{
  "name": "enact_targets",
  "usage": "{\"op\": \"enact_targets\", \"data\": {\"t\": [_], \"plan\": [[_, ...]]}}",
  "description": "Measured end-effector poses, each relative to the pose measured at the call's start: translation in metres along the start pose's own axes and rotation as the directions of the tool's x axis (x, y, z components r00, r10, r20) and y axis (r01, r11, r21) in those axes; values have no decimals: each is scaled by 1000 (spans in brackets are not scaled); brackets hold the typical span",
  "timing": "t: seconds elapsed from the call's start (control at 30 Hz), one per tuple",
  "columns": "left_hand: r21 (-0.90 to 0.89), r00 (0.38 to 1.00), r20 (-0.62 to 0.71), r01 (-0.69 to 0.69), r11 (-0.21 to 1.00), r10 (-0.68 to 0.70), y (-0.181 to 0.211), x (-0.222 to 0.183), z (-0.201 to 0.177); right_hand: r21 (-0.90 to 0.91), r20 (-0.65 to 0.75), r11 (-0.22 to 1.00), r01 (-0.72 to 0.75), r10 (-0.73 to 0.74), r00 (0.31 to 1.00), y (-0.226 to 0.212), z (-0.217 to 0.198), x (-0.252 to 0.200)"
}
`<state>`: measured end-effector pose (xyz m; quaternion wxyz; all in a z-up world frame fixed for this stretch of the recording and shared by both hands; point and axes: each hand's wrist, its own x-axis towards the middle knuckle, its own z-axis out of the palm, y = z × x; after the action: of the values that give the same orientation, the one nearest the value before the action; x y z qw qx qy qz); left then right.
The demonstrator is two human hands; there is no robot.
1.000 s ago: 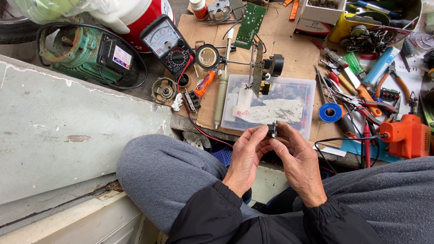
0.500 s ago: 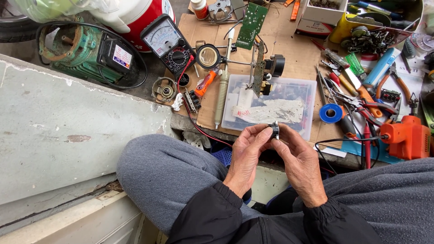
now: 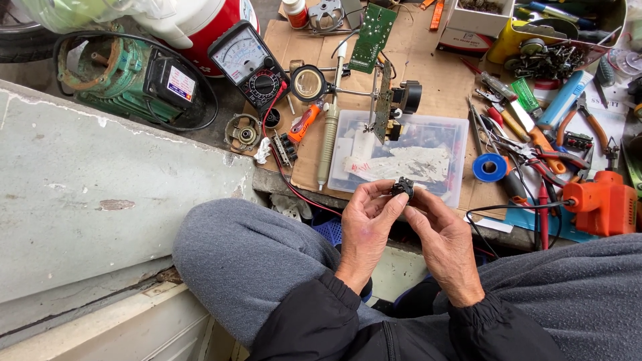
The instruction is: Removing electronic components from a circuit board using a soldering iron and desoldering tools at a repair station.
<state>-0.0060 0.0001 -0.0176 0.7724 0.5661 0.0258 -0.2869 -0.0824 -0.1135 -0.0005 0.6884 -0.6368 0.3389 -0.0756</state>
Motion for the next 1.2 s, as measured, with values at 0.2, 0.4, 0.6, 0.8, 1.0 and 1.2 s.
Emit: {"op": "enact_targets", "data": {"t": [0.2,0.4,0.6,0.8,1.0,1.2], "plan": [[98,998,21,-68,993,67,3,-2,1,-7,-26,1000,-23,22,999,4,-1,1],[158,996,16,-87,984,85,6,-3,3,-23,-33,999,-44,43,999,-4,1,-1],[136,996,28,-87,987,84,3,-2,2,-23,-46,998,-52,51,998,-6,0,-1],[207,993,40,-119,971,113,6,-3,2,8,-38,998,-59,59,998,-4,0,1],[231,990,57,-136,963,126,4,-2,1,12,-43,999,-47,48,998,2,-1,1],[-291,992,37,130,948,-124,-2,10,-5,-143,23,983,113,-110,994,-2,1,-3]]}}
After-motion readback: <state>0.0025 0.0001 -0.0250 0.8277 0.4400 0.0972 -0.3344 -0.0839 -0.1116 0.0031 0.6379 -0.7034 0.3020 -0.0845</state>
